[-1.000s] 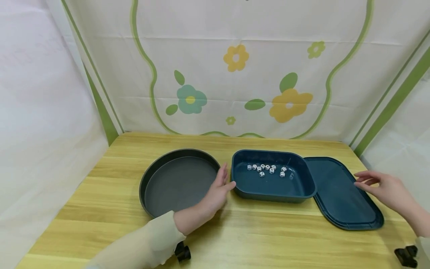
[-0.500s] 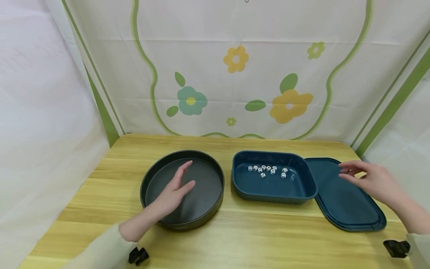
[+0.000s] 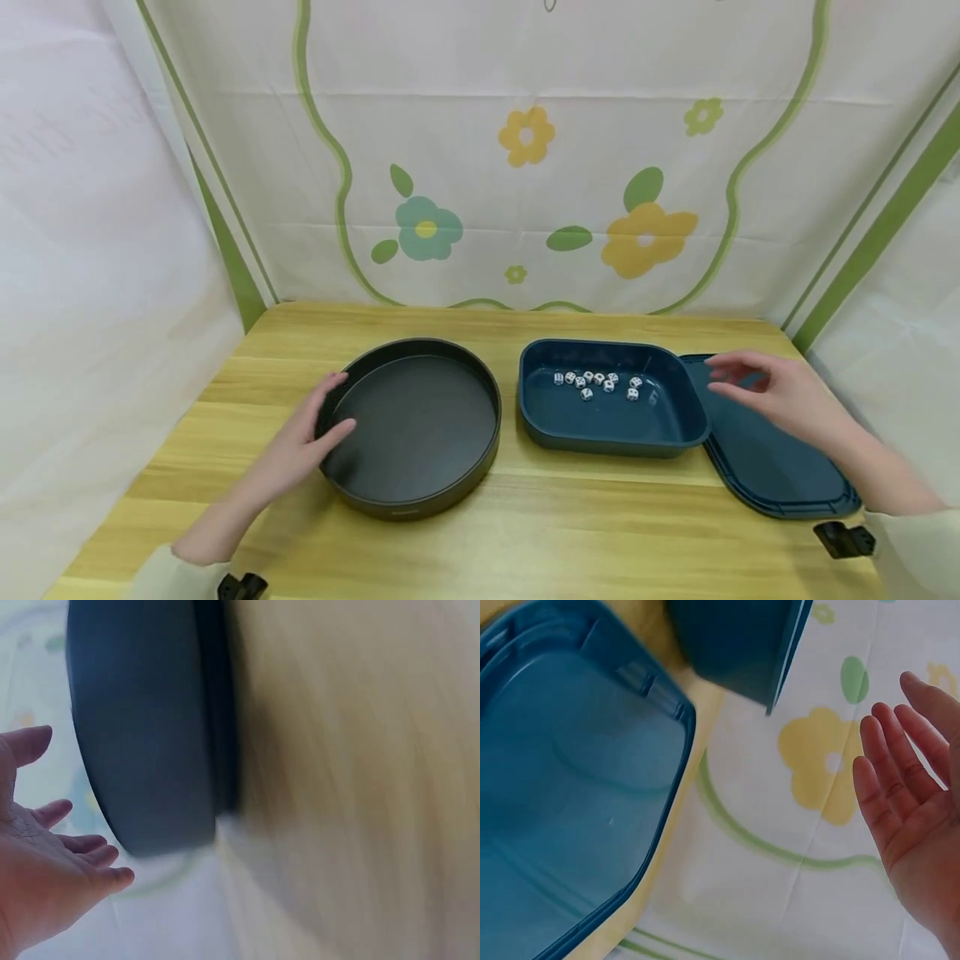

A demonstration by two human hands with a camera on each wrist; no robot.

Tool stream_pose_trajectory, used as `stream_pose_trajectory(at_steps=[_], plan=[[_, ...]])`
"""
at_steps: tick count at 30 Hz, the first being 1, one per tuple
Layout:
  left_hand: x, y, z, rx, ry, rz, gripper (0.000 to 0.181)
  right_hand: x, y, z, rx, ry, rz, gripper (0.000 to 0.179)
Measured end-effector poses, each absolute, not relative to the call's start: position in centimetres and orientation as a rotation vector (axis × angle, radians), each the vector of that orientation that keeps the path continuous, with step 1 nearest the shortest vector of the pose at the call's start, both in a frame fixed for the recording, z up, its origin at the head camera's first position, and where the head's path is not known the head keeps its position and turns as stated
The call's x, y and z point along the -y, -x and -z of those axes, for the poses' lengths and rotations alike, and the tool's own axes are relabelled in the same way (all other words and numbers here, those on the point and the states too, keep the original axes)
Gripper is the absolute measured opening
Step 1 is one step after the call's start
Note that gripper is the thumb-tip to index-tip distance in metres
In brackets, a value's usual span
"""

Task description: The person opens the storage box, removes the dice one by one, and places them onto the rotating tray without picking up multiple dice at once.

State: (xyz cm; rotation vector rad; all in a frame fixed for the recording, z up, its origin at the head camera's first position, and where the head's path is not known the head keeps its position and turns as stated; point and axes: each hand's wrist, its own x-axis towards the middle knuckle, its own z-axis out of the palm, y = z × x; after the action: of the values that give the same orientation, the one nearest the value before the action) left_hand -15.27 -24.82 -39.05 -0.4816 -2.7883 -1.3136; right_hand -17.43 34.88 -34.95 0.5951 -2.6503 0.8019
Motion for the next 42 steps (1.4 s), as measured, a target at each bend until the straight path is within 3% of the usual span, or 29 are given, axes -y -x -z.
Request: stream_pose_trajectory(at_steps=[12,20,33,42], plan=[[29.8,17.5,41.4,2.864,0.507,1.722,0.080,-32.0,18.3,34.4,2.625,-0.678,-0.812,0.028],[30.7,17.8,41.8,2.929,0.637,1.811,0.084,-30.9,19.3,35.3,2.672,-0.667,-0.876,0.026],[31.4,18.6,42.4,2.931,0.690,1.927,0.085,-30.1,22.5,39.4,2.887,-0.672,-0.864,0.028],[31.4,18.5,42.1,2.943,0.690,1.939,0.086,-29.4,23.5,40.1,2.964,-0.695,-0.765,0.028]])
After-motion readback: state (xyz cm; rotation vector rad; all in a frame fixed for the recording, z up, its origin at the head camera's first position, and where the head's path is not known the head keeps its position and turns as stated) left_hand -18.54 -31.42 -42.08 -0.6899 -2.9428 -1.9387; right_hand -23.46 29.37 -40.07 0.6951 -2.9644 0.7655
